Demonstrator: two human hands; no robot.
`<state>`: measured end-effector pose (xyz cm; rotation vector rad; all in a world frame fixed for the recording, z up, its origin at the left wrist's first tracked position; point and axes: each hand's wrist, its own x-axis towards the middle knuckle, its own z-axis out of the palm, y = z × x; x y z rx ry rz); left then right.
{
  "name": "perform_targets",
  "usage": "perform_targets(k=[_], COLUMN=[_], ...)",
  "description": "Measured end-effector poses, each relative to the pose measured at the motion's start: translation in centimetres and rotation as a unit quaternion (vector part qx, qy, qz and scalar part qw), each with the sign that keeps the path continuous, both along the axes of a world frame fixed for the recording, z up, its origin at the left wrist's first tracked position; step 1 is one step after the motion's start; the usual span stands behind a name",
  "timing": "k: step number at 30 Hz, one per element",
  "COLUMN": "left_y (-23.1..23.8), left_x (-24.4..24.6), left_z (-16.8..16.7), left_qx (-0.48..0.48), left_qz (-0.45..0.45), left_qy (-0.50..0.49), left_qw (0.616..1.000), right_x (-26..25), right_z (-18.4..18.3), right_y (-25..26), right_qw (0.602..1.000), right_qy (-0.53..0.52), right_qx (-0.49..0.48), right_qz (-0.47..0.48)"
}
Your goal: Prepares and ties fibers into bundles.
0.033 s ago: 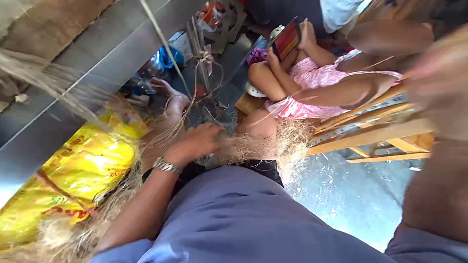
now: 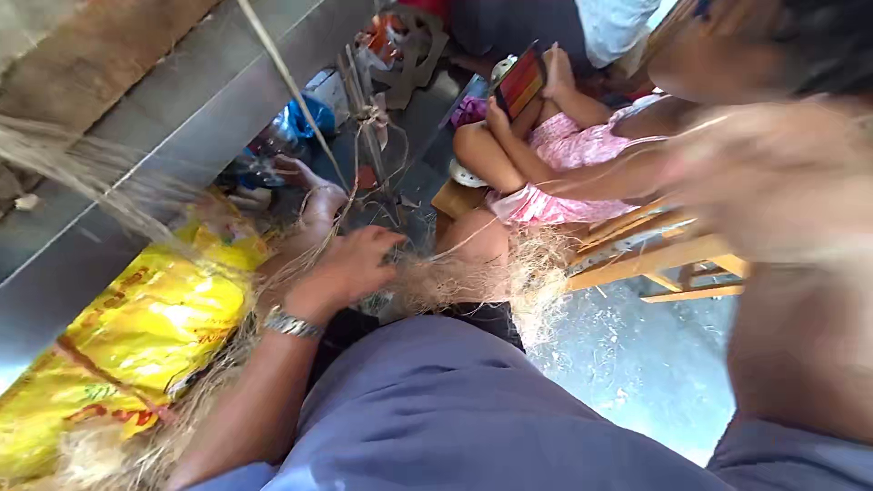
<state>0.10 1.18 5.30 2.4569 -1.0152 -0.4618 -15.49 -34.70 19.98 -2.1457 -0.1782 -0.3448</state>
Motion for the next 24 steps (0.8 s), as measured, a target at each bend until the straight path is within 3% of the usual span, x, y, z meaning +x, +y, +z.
perform_targets(k=[3,6,11,14,16,18,21,22,24], left_y=[0.9,-0.5,-2.7,-1.7,0.1,2.6,3.9,2.9,0.3], left_x=[-0.9,-2.9,-4.1,-4.1,-4.6,-5.3,-6.6,-6.7,-6.4], left_z=[4.7,6.8,6.7,6.5,7.0,8.6,10.5,10.6,9.8], left_qx=[-0.159,-0.298,-0.268,-0.131,-0.033,-0.094,-0.339,-0.348,-0.274], left_qz=[0.017,-0.011,-0.041,-0.005,0.022,0.009,-0.056,-0.05,-0.026], left_qy=[-0.13,-0.141,-0.164,-0.233,-0.228,-0.208,-0.149,-0.185,-0.205], left_qw=[0.979,0.944,0.949,0.964,0.973,0.974,0.927,0.918,0.939], right_x=[2.2,4.3,5.4,5.3,5.2,5.4,5.5,5.5,5.4], right_z=[-2.9,-4.9,-5.6,-5.8,-6.1,-6.6,-7.2,-7.3,-7.3], right_y=[4.7,6.6,8.9,8.7,8.1,7.8,8.4,8.7,9.7], right_qw=[0.987,0.967,0.958,0.958,0.96,0.966,0.975,0.975,0.976], right_qy=[0.153,0.199,0.184,0.17,0.166,0.165,0.159,0.148,0.115], right_qx=[0.034,0.113,0.152,0.18,0.185,0.162,0.113,0.107,0.088], right_qz=[0.033,0.113,0.159,0.147,0.131,0.115,0.11,0.128,0.164])
